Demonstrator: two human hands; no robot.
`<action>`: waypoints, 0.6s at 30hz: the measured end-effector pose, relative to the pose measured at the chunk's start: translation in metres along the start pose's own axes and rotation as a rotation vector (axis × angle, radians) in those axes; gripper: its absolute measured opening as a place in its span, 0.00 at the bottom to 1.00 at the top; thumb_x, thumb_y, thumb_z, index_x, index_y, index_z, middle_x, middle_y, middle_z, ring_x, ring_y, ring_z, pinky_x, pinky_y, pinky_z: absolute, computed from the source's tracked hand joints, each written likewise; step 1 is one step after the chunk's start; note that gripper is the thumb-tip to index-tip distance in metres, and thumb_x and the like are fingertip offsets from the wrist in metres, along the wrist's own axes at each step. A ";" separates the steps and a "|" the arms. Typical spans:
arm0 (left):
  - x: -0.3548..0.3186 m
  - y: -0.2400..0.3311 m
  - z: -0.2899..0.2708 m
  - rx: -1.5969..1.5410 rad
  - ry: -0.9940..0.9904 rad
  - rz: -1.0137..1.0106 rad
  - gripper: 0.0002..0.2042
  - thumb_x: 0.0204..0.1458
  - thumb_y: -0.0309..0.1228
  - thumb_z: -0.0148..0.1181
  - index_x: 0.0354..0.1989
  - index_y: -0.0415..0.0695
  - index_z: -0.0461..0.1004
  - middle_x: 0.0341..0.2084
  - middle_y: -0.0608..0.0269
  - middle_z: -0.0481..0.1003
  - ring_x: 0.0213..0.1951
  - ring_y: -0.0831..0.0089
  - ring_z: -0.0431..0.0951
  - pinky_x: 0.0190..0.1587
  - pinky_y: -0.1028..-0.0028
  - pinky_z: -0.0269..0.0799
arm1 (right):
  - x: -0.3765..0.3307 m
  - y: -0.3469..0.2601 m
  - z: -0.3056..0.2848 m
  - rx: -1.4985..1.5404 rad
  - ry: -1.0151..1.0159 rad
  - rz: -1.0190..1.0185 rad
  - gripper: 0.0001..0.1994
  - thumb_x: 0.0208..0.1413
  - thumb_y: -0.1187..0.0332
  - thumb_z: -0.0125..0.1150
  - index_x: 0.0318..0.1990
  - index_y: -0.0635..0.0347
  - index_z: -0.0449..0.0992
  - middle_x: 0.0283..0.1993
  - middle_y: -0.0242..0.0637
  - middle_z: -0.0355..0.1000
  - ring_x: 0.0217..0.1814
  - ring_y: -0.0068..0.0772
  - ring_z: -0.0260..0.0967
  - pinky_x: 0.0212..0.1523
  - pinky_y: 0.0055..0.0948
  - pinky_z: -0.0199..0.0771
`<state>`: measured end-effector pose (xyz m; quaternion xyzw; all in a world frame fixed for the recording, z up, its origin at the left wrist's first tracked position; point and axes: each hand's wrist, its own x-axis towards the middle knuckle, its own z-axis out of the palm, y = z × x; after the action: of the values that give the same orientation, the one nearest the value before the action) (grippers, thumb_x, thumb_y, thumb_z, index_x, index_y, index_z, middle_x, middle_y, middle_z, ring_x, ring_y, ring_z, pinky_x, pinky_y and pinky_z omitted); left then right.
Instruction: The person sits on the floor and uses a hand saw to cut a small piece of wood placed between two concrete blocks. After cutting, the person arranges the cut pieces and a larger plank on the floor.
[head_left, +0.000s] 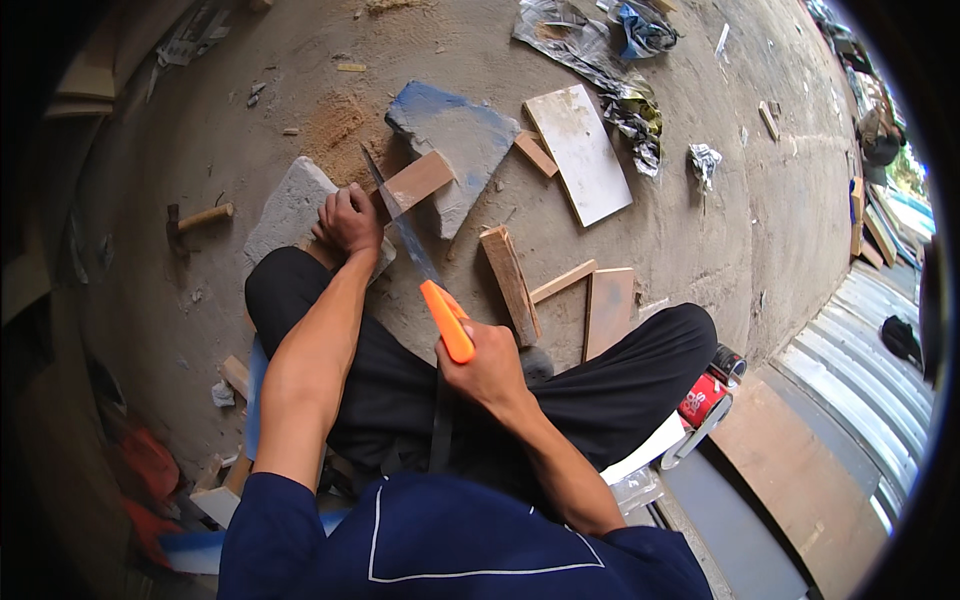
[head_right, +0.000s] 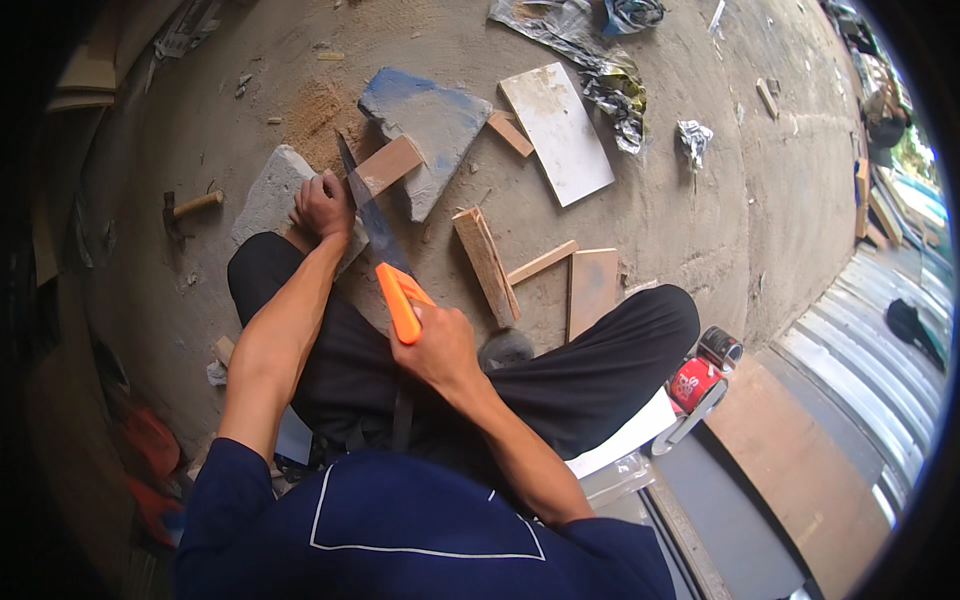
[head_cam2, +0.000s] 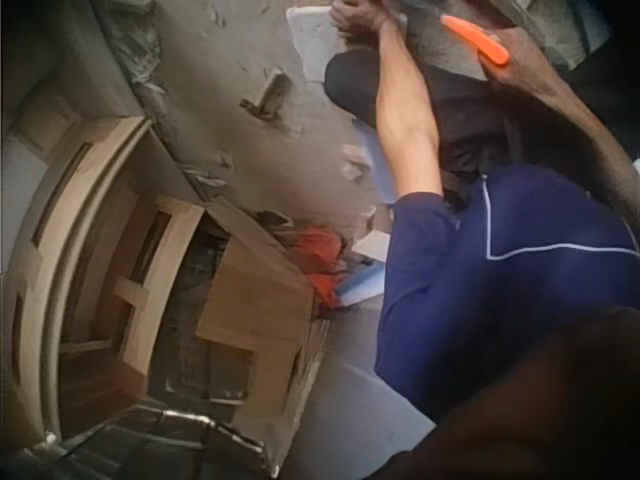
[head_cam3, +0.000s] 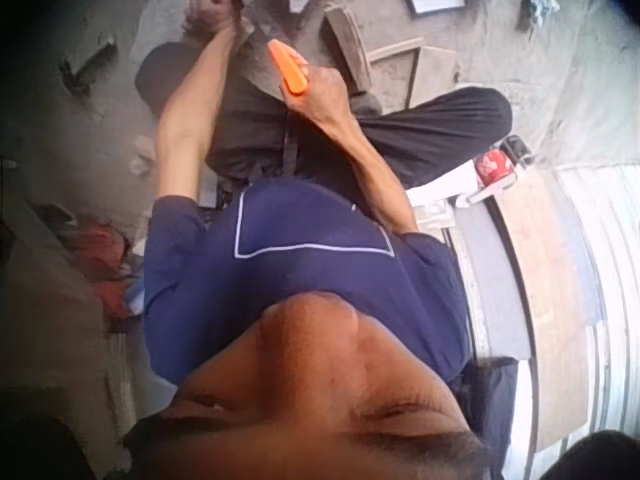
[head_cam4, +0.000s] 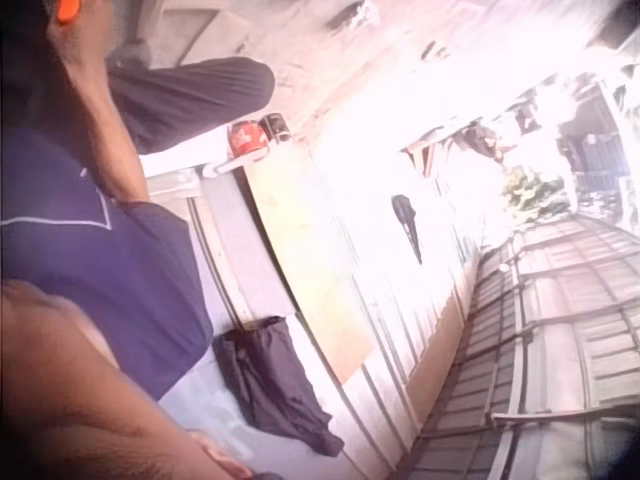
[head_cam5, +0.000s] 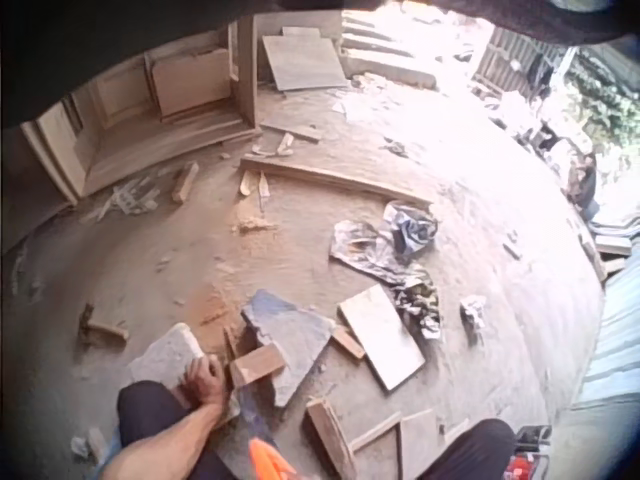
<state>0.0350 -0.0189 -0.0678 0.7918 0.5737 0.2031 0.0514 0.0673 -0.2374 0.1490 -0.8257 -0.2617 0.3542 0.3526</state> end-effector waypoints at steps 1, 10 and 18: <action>0.000 -0.001 -0.001 -0.001 -0.001 -0.011 0.12 0.53 0.41 0.52 0.22 0.49 0.74 0.26 0.65 0.72 0.36 0.60 0.71 0.38 0.57 0.57 | -0.002 0.000 0.000 -0.013 0.004 0.006 0.10 0.44 0.69 0.64 0.24 0.66 0.71 0.21 0.51 0.68 0.24 0.57 0.67 0.26 0.41 0.68; 0.002 -0.009 -0.005 0.030 0.038 0.036 0.12 0.54 0.40 0.51 0.23 0.48 0.73 0.25 0.64 0.72 0.35 0.59 0.71 0.37 0.56 0.57 | -0.051 -0.003 -0.030 -0.034 -0.038 0.019 0.10 0.43 0.64 0.64 0.25 0.61 0.74 0.19 0.49 0.71 0.25 0.53 0.72 0.29 0.45 0.73; 0.001 -0.018 0.006 -0.015 0.041 0.039 0.11 0.52 0.40 0.52 0.23 0.48 0.74 0.25 0.63 0.72 0.34 0.57 0.71 0.36 0.56 0.57 | -0.041 -0.025 -0.036 -0.109 -0.084 0.015 0.10 0.45 0.63 0.62 0.26 0.60 0.74 0.20 0.48 0.71 0.24 0.54 0.71 0.28 0.45 0.73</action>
<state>0.0217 -0.0105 -0.0790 0.7980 0.5576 0.2246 0.0414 0.0656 -0.2637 0.2027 -0.8299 -0.2890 0.3765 0.2932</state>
